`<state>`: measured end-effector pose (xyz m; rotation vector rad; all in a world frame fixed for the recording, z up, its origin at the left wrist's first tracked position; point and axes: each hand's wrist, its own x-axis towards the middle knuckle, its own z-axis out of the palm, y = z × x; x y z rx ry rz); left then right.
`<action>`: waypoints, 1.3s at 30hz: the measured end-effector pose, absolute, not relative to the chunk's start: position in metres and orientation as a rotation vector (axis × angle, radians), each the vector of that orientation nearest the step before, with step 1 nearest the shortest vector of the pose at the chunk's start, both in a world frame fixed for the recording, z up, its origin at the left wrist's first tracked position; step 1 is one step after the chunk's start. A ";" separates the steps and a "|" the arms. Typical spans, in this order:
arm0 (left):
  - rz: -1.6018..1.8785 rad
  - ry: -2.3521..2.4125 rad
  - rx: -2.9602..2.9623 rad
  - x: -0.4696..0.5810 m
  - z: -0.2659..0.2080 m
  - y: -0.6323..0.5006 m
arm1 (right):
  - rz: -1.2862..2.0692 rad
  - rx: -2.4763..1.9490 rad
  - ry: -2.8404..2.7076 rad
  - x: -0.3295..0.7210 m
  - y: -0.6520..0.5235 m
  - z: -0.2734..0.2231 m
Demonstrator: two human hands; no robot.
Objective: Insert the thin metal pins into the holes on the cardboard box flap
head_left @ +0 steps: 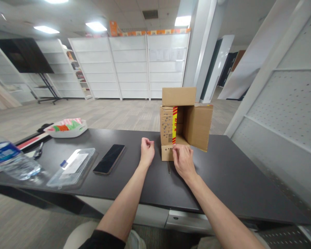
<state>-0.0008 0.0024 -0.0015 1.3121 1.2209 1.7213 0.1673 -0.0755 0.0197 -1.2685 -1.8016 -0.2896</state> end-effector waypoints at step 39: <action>1.722 1.205 1.361 -0.002 -0.009 0.008 | 0.006 -1.101 -1.725 0.188 -0.134 0.025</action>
